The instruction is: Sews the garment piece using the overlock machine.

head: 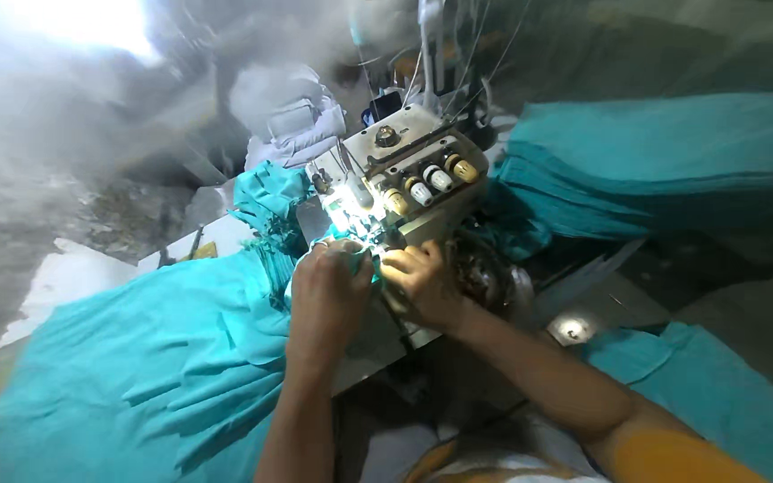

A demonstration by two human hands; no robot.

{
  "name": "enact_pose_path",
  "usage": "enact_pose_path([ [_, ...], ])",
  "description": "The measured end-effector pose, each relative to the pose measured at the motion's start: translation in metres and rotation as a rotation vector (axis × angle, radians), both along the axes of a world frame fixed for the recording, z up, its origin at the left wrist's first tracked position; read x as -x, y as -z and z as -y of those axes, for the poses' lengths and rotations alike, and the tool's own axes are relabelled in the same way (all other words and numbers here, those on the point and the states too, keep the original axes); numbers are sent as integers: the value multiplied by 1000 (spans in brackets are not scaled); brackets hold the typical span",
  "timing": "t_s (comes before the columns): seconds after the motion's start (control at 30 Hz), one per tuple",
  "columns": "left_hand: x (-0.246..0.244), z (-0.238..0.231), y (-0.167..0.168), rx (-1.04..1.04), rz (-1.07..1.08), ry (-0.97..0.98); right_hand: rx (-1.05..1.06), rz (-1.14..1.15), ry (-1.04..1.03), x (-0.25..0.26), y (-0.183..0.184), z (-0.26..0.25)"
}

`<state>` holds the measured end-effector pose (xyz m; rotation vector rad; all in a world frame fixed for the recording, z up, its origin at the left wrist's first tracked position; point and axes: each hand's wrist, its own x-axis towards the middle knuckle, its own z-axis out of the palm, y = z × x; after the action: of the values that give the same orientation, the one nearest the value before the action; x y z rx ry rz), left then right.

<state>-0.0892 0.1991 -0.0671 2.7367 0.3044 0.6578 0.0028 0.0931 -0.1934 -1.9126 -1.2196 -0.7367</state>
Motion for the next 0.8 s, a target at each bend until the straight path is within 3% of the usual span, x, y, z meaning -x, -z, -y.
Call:
enact_pose_path([
  [0.23, 8, -2, 14, 35, 65, 20, 56, 8, 241, 27, 19, 2],
  [0.8, 7, -5, 27, 62, 125, 24, 51, -62, 295, 26, 16, -21],
])
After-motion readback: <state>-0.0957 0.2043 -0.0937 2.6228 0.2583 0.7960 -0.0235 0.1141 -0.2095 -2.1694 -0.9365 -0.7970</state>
